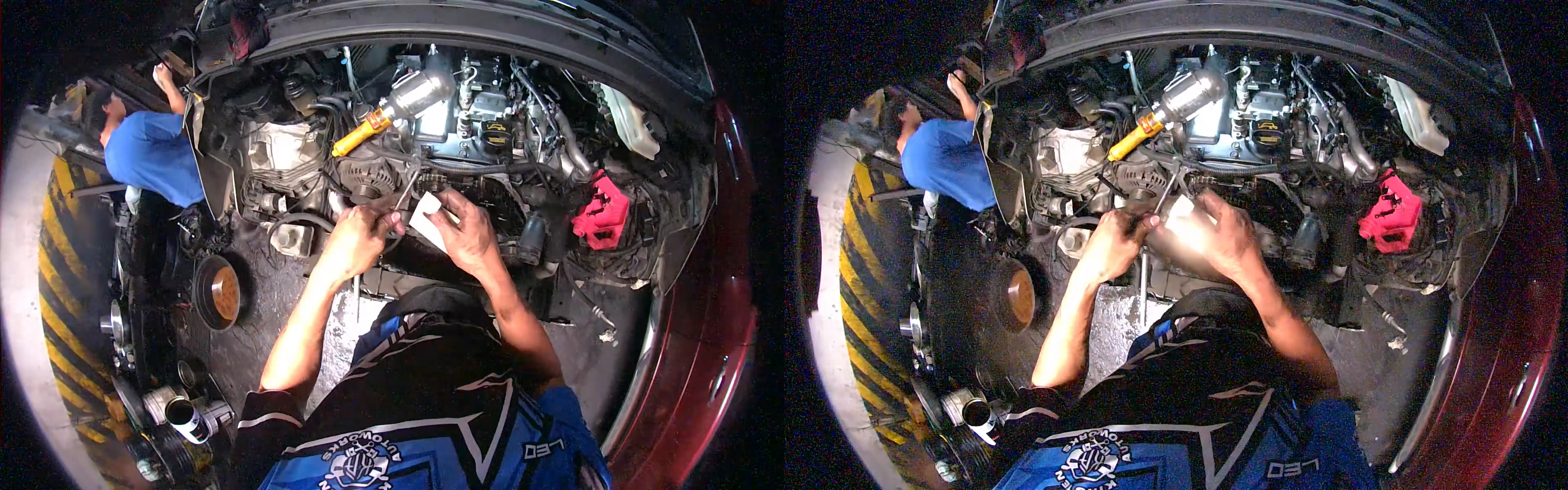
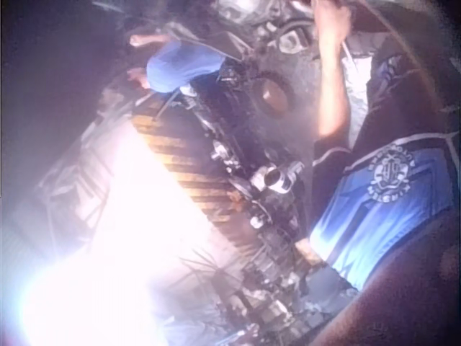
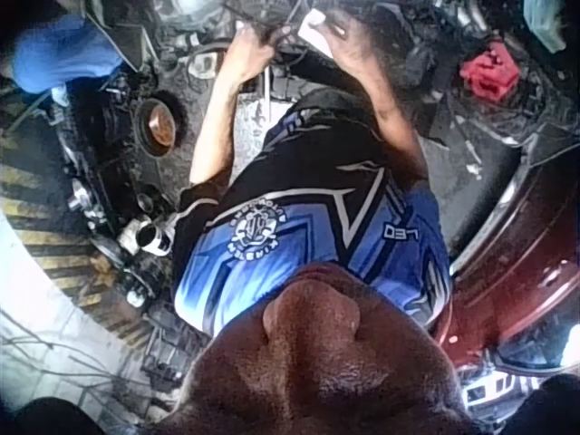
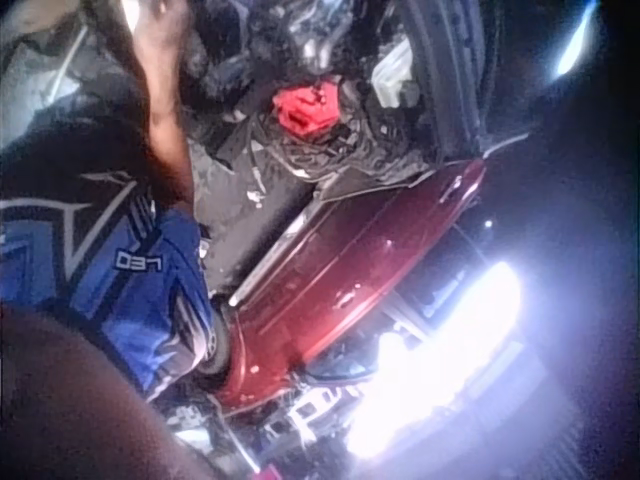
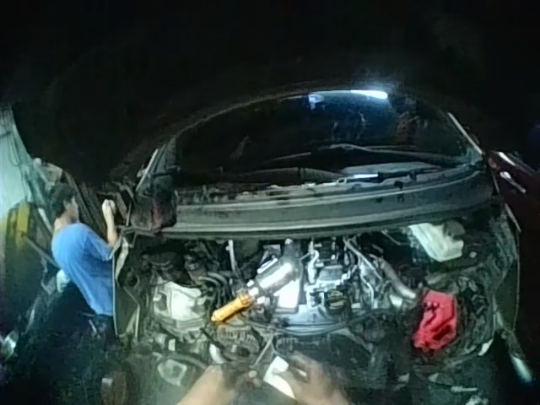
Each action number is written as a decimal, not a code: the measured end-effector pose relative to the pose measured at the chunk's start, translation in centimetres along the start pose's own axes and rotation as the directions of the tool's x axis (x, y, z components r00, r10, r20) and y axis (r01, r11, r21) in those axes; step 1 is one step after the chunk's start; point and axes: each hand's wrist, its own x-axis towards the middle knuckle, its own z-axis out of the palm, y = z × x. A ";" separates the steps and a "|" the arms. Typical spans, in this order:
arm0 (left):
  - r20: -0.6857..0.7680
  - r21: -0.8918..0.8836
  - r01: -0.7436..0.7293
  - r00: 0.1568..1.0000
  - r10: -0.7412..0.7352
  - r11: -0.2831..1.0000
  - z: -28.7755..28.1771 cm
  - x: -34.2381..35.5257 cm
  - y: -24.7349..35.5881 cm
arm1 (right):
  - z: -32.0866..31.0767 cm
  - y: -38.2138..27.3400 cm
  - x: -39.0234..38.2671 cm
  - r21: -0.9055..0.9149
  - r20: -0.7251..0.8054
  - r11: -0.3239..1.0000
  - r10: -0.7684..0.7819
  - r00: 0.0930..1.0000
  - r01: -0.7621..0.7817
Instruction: The person cleans engine components with a cloth and a spray, moves tools from a tray, and uses a socket wrench to work on the top of the exposed engine assembly inside the vehicle's hood while an assistant holds parts.
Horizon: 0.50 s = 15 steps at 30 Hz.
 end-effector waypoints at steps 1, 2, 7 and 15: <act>0.001 -0.018 0.023 1.000 -0.023 1.000 0.1 0.0 0.2 | 0.0 -0.5 0.0 -0.204 -0.017 0.979 -0.023 1.000 0.019; 0.016 0.019 0.025 1.000 -0.025 1.000 0.2 0.0 0.5 | 0.1 -0.9 0.0 -0.312 -0.054 0.950 -0.009 0.998 -0.008; -0.046 0.234 -0.112 0.991 0.126 0.966 0.8 0.0 1.3 | 0.5 -1.8 0.5 -0.370 -0.112 0.927 0.018 0.994 -0.058; -0.206 0.195 -0.230 0.941 0.269 0.953 2.4 0.0 1.6 | 0.6 -0.8 1.1 -0.387 -0.179 0.914 0.053 0.982 -0.120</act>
